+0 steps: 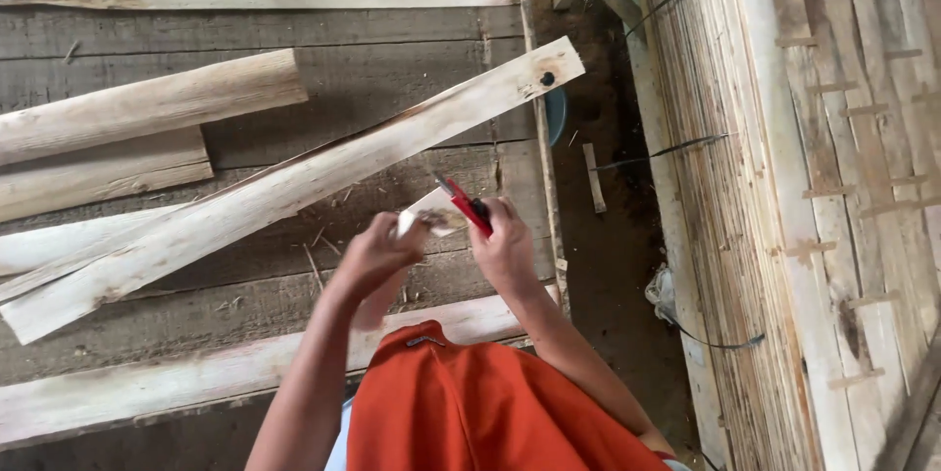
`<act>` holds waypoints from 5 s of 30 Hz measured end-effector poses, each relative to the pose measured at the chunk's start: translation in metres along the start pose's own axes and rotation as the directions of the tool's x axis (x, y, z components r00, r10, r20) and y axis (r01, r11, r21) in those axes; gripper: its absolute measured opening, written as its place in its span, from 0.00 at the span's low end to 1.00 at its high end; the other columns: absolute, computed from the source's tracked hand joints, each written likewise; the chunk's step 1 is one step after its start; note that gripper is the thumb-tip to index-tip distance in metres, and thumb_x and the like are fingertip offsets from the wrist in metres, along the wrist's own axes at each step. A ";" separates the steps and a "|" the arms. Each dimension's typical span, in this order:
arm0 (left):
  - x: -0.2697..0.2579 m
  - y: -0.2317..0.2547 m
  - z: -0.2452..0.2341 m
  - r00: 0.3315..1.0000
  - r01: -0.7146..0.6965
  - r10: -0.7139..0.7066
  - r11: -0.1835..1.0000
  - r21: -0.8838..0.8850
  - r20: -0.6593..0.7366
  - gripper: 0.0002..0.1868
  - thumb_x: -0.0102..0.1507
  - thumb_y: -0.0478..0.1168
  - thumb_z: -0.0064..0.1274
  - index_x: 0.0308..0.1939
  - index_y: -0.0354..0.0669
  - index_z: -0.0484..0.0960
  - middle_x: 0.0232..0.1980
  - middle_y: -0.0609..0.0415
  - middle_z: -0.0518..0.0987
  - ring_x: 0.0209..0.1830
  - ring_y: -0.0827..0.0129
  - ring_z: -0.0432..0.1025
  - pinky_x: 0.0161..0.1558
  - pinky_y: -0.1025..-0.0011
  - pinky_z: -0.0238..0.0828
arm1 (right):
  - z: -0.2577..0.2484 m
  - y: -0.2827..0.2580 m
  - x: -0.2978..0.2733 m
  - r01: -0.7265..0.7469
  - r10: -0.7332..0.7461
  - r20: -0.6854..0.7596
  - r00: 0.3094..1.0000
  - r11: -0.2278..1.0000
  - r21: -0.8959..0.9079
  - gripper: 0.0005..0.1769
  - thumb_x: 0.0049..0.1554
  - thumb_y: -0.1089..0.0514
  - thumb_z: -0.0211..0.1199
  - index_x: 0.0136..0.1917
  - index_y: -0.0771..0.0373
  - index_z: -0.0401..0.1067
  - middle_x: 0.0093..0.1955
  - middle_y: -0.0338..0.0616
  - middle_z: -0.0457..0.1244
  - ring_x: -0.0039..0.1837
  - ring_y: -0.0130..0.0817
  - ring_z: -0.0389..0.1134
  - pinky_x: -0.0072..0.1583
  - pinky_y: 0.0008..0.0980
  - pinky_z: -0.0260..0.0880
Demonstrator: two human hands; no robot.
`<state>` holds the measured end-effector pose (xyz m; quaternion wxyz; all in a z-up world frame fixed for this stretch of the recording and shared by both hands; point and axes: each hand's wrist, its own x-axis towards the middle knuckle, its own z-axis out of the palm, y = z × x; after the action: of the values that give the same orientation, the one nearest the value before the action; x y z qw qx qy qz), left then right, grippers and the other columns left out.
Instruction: Cutting thin strips of wood or bark using a utility knife on a workshop floor.
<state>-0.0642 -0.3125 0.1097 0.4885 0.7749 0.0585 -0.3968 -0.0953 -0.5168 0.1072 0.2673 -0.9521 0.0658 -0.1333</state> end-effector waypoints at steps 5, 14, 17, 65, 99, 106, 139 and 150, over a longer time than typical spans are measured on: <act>0.063 0.038 0.103 0.996 -0.091 0.092 0.942 -0.323 -0.012 0.34 0.46 0.54 0.75 0.50 0.51 0.77 0.41 0.45 0.78 0.46 0.54 0.75 0.45 0.59 0.70 | -0.037 0.048 0.023 -0.052 0.002 -0.253 0.967 0.980 -0.190 0.08 0.50 0.60 0.69 0.43 0.51 0.73 0.37 0.34 0.64 0.36 0.40 0.72 0.40 0.33 0.74; 0.128 0.122 0.175 0.969 0.099 0.132 0.575 -0.812 0.211 0.26 0.56 0.38 0.69 0.53 0.44 0.71 0.39 0.59 0.73 0.39 0.72 0.72 0.38 0.76 0.69 | -0.073 0.084 0.074 -0.173 0.036 -0.442 0.896 0.946 -0.273 0.09 0.49 0.65 0.65 0.44 0.56 0.70 0.38 0.38 0.60 0.37 0.49 0.71 0.37 0.42 0.74; 0.145 0.144 0.175 0.964 0.123 0.131 0.553 -0.824 0.232 0.26 0.55 0.35 0.70 0.50 0.43 0.71 0.37 0.59 0.75 0.36 0.73 0.73 0.38 0.76 0.70 | -0.070 0.109 0.090 -0.230 0.074 -0.468 0.880 0.931 -0.285 0.11 0.49 0.64 0.66 0.45 0.52 0.72 0.39 0.32 0.60 0.37 0.44 0.71 0.39 0.37 0.75; 0.135 -0.003 0.002 0.938 0.006 0.204 0.801 0.599 -0.282 0.52 0.47 0.24 0.52 0.76 0.60 0.63 0.59 0.48 0.67 0.67 0.46 0.58 0.73 0.30 0.22 | 0.003 0.094 0.108 -0.653 0.766 0.166 0.621 0.389 0.649 0.14 0.51 0.62 0.65 0.51 0.64 0.71 0.33 0.41 0.58 0.27 0.27 0.60 0.28 0.25 0.60; 0.117 -0.046 0.067 0.865 -0.334 0.497 0.679 0.654 -0.074 0.39 0.66 0.57 0.51 0.80 0.60 0.58 0.86 0.56 0.44 0.84 0.39 0.29 0.74 0.32 0.29 | 0.046 0.063 -0.005 -0.767 0.727 0.396 0.561 0.637 -0.084 0.30 0.57 0.33 0.63 0.64 0.52 0.70 0.56 0.51 0.69 0.60 0.52 0.71 0.61 0.50 0.70; 0.143 -0.063 0.088 0.923 -0.262 0.385 0.663 0.701 -0.019 0.42 0.66 0.61 0.47 0.82 0.63 0.50 0.86 0.55 0.39 0.83 0.38 0.27 0.73 0.30 0.21 | 0.043 0.086 -0.004 -0.816 0.707 0.407 0.579 0.505 0.282 0.18 0.66 0.43 0.53 0.55 0.60 0.64 0.34 0.42 0.63 0.32 0.25 0.65 0.37 0.22 0.72; 0.154 -0.042 0.083 0.993 -0.118 0.080 0.708 0.696 0.086 0.52 0.63 0.69 0.46 0.83 0.66 0.34 0.85 0.53 0.23 0.82 0.41 0.14 0.72 0.29 0.15 | 0.056 0.060 0.044 -0.258 0.397 0.637 0.661 0.917 -0.304 0.32 0.70 0.52 0.44 0.84 0.51 0.38 0.53 0.58 0.68 0.36 0.41 0.72 0.35 0.34 0.73; 0.152 -0.036 0.081 0.994 -0.112 0.070 0.715 0.690 0.089 0.48 0.65 0.67 0.42 0.83 0.66 0.37 0.86 0.53 0.25 0.82 0.41 0.15 0.73 0.30 0.15 | 0.073 0.064 0.033 -0.187 0.317 0.654 0.687 0.947 -0.262 0.37 0.70 0.58 0.46 0.85 0.54 0.33 0.43 0.54 0.66 0.29 0.28 0.62 0.28 0.24 0.62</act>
<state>-0.0236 -0.4037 -0.0345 0.1831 0.8918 -0.1463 -0.3870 -0.0460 -0.5417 0.0205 0.2038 -0.9341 0.1038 0.2740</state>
